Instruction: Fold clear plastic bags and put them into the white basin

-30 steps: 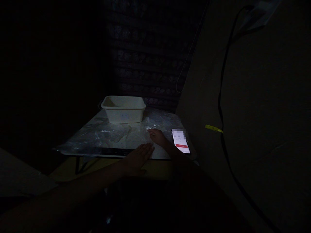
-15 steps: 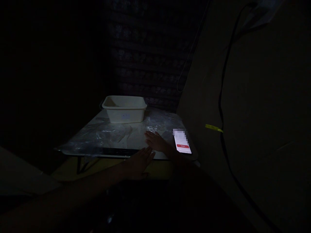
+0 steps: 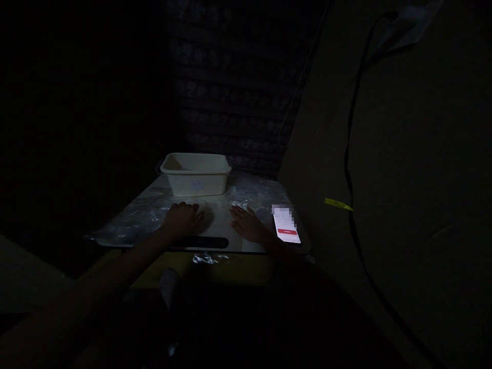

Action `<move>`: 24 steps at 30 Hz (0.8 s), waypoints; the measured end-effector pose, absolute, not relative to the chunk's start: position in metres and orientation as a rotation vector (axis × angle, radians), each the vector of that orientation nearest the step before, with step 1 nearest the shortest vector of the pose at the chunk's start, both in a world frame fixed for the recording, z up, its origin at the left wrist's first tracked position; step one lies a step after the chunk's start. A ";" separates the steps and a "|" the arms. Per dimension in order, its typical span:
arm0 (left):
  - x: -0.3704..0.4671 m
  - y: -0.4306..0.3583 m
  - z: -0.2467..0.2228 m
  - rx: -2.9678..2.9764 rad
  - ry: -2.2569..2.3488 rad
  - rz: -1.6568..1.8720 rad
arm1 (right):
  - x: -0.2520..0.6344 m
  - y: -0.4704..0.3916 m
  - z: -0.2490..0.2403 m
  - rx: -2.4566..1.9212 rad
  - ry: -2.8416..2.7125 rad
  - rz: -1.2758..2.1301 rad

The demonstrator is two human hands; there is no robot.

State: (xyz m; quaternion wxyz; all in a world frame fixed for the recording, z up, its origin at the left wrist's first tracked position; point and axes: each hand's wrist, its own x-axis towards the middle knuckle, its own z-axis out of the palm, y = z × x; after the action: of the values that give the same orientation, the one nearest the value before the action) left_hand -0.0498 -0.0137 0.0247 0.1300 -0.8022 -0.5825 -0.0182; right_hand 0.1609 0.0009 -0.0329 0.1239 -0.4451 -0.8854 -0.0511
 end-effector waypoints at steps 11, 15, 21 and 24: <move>-0.048 0.000 -0.002 -2.647 -1.506 -0.025 | 0.170 -0.005 -0.035 -1.322 -2.612 -0.159; -0.048 -0.003 -0.007 -2.704 -1.393 -0.032 | 0.170 -0.006 -0.034 -1.330 -2.602 -0.154; -0.048 -0.014 -0.007 -2.813 -1.304 0.044 | 0.170 -0.005 -0.031 -1.349 -2.574 -0.148; -0.048 -0.017 -0.009 -2.819 -1.290 0.042 | 0.166 -0.003 -0.028 -1.365 -2.583 -0.138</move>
State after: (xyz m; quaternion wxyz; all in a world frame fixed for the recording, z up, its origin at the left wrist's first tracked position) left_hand -0.0480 -0.0168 -0.0090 0.0204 -0.9091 -0.4160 0.0134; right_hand 0.1658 -0.0028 -0.0278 0.1082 -0.4639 -0.8780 -0.0468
